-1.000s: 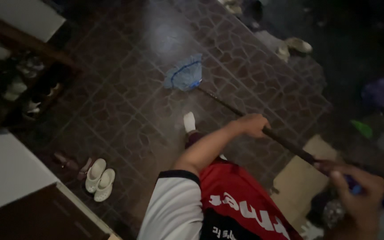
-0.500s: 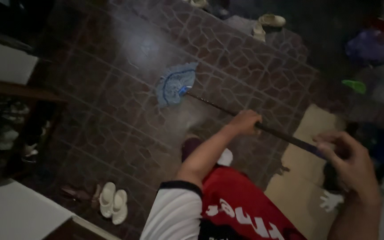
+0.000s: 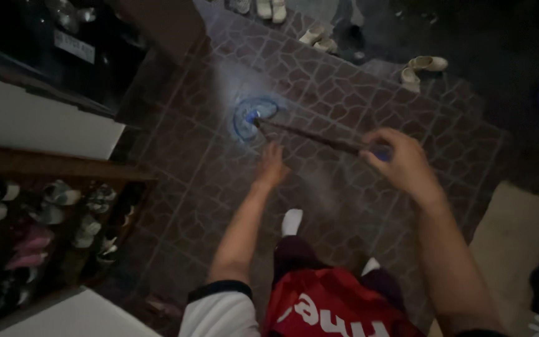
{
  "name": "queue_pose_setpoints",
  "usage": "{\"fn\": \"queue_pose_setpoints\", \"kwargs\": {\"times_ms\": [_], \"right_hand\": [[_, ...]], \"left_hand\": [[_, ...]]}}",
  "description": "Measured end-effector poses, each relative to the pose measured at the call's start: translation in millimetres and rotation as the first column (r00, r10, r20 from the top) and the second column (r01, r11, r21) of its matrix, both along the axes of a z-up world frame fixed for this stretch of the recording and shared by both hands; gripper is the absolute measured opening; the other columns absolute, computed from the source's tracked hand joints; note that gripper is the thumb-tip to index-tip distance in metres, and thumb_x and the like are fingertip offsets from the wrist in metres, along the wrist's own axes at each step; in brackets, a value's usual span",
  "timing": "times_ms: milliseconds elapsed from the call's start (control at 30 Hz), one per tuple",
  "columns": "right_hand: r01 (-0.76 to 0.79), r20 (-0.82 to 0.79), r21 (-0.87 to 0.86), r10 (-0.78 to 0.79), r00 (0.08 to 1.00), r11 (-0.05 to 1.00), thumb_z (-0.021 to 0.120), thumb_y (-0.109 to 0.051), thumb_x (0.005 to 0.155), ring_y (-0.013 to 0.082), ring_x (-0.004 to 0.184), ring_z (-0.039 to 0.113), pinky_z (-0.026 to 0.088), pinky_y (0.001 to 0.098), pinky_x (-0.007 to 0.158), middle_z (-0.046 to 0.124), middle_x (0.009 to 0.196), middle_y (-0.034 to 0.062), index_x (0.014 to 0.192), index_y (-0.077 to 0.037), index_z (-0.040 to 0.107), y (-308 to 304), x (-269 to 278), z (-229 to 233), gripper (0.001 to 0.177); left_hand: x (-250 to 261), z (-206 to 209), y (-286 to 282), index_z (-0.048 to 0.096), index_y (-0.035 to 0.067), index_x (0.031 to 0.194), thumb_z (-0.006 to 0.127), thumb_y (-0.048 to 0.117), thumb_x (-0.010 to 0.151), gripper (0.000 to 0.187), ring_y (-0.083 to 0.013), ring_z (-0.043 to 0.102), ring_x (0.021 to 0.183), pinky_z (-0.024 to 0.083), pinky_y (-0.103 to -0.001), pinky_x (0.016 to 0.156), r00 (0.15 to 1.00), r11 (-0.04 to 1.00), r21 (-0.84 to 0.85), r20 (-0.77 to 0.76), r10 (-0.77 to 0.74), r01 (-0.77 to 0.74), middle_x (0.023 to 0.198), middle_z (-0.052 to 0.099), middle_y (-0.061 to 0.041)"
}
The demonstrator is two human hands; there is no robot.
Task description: The person mops the tiled floor of a room with a mop, moving footwear aside by hand and with the mop head.
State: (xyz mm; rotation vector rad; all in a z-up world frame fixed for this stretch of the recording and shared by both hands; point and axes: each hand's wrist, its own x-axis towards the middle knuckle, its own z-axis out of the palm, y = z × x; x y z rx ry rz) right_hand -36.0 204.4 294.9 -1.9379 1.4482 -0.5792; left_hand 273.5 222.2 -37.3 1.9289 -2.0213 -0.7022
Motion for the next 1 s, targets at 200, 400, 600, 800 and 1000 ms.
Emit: {"fn": "queue_pose_setpoints", "kwargs": {"times_ms": [200, 400, 600, 800, 1000], "right_hand": [[-0.067, -0.100, -0.018, 0.065, 0.993, 0.998, 0.084, -0.016, 0.077, 0.0364, 0.096, 0.069, 0.054, 0.0453, 0.084, 0.070, 0.101, 0.0151, 0.103, -0.008, 0.073, -42, 109, -74, 0.029], [-0.041, -0.040, -0.151, 0.036, 0.999, 0.988, 0.074, -0.005, 0.087, 0.0382, 0.108, 0.069, 0.056, 0.0455, 0.093, 0.072, 0.112, 0.0149, 0.112, -0.014, 0.075, -65, 157, -186, 0.027], [-0.074, -0.166, -0.028, 0.068, 0.984, 0.997, 0.077, -0.006, 0.082, 0.0374, 0.114, 0.066, 0.053, 0.0465, 0.097, 0.071, 0.114, 0.0158, 0.109, -0.010, 0.073, -37, 125, -174, 0.027], [-0.121, -0.188, -0.210, 0.082, 0.979, 0.970, 0.079, -0.004, 0.076, 0.0402, 0.117, 0.062, 0.050, 0.0477, 0.094, 0.072, 0.113, 0.0158, 0.103, -0.008, 0.075, 17, -4, -85, 0.028], [0.150, -0.120, -0.034, -0.153, 0.981, 0.988, 0.081, -0.006, 0.080, 0.0231, 0.099, 0.073, 0.058, 0.0349, 0.087, 0.075, 0.106, 0.0099, 0.103, -0.009, 0.076, 100, -172, -32, 0.024]], "left_hand": [[121, 43, -41, 0.046, 0.007, 0.147, 0.086, 0.024, 0.077, 0.083, -0.0395, 0.044, 0.140, 0.043, -0.055, 0.111, 0.973, 0.995, 0.069, 0.226, 0.050, -0.067, 0.150, 0.045, -0.015], [130, 66, -89, 0.049, 0.009, 0.140, 0.089, 0.020, 0.070, 0.081, -0.0407, 0.044, 0.136, 0.044, -0.050, 0.107, 0.997, 0.998, -0.059, 0.079, 0.020, -0.016, 0.146, 0.045, -0.017], [83, 69, -97, 0.048, 0.010, 0.143, 0.088, 0.021, 0.077, 0.078, -0.0423, 0.043, 0.139, 0.044, -0.051, 0.107, 0.997, 0.997, -0.043, 0.034, -0.065, 0.066, 0.153, 0.042, -0.017], [3, 56, -94, 0.039, 0.011, 0.150, 0.089, 0.019, 0.073, 0.093, -0.0413, 0.042, 0.140, 0.042, -0.049, 0.111, 0.982, 0.985, -0.001, 0.076, -0.175, 0.175, 0.157, 0.037, -0.016], [-165, 33, -57, 0.037, 0.015, 0.152, 0.089, 0.018, 0.072, 0.096, -0.0339, 0.037, 0.147, 0.037, -0.048, 0.115, 0.863, 0.858, 0.104, -0.008, -0.505, 0.503, 0.159, 0.036, -0.011]]}}
